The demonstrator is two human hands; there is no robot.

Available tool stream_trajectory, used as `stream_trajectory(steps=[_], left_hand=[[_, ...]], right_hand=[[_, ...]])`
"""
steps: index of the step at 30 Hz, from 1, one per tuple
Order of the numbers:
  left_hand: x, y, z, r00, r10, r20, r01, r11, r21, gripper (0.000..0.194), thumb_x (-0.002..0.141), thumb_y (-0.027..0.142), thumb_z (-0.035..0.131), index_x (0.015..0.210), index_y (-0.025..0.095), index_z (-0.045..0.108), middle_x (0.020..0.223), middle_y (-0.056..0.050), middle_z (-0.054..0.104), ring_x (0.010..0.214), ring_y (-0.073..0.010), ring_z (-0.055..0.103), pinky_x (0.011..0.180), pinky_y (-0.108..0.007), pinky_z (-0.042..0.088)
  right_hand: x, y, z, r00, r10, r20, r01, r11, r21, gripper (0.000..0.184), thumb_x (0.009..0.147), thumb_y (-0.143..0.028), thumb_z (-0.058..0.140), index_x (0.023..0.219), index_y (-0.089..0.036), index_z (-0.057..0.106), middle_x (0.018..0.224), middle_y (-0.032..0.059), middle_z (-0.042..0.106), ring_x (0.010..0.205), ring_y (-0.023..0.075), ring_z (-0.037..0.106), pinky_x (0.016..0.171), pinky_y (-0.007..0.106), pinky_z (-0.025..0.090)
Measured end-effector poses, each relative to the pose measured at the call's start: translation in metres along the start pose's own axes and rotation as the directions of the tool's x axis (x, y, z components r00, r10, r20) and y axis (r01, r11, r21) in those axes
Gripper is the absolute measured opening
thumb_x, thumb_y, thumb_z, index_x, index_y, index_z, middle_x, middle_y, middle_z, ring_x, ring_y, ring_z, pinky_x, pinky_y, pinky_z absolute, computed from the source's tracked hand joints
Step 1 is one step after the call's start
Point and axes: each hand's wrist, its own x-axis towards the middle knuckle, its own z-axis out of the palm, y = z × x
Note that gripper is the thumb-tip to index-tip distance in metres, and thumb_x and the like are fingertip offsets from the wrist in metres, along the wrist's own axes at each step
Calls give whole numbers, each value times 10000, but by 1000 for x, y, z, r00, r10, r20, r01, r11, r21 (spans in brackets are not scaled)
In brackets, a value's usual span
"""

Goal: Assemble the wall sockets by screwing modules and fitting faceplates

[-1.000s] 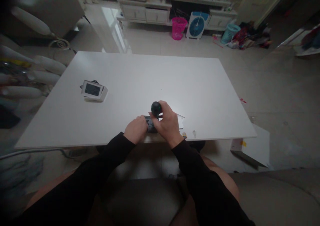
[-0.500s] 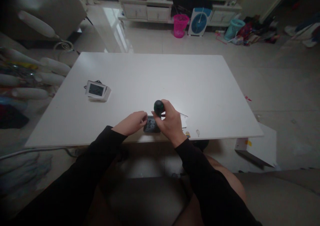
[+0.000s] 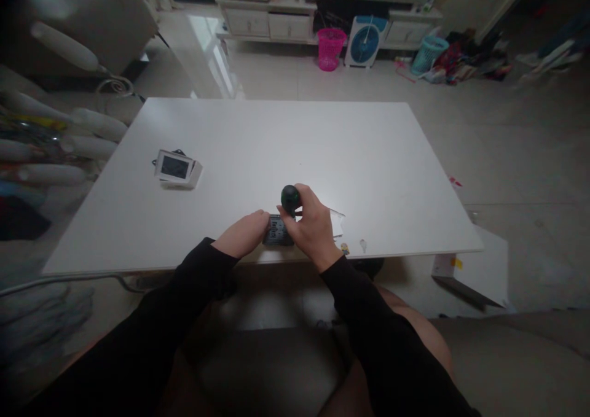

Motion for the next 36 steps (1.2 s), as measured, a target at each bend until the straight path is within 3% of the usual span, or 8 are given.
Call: stream_trajectory(steps=[7,14,19,26,31,36], left_hand=[[-6,16,-3,998,-50,26,49,997,52,312,1028,66,338,1148,49,626,1139,-207,685,1070,-291,716,909,-371,553],[0,0,0,999,-26,-28,24,998,-51,204,1006,165,495,1149,69,606,1127,-178,687,1038,-285,709,890,-375,544],[2,-6,6,1000,17,-11,-17,998,-61,229,1019,129,419,1118,84,620,1109,-160,689,1024,-276,703,900,-379,530],[1,-3,7,1000,18,16,-17,999,-40,227,1038,195,454,1139,82,624,1122,-171,692,1028,-272,711,897,-365,541],[-2,5,2,999,-35,22,35,999,-19,246,1045,186,442,1169,72,620,1121,-180,697,1035,-276,724,888,-363,555],[-8,28,-4,985,-174,16,174,985,8,256,1031,179,467,1188,42,616,1125,-200,682,1066,-283,720,874,-345,571]], right_hand=[[0,-2,-1,1000,1,7,-1,1000,11,318,896,-315,680,1169,-268,524,1046,25,668,836,176,678,619,308,656],[1,-1,-1,1000,9,16,-9,1000,-8,313,889,-309,680,1153,-267,517,1029,20,661,821,175,671,633,320,642],[1,-1,-1,1000,8,13,-8,1000,-6,316,888,-298,679,1155,-266,514,1027,19,660,815,172,666,623,310,628],[2,-1,-1,999,27,26,-27,1000,-6,315,885,-308,676,1154,-265,517,1021,14,658,788,163,658,619,308,627],[2,-2,0,1000,18,19,-18,1000,-18,303,882,-308,680,1138,-265,524,1012,13,661,793,165,658,615,307,623],[1,-2,0,1000,5,17,-5,1000,-8,307,883,-298,680,1146,-261,525,1021,13,662,787,158,657,606,296,625]])
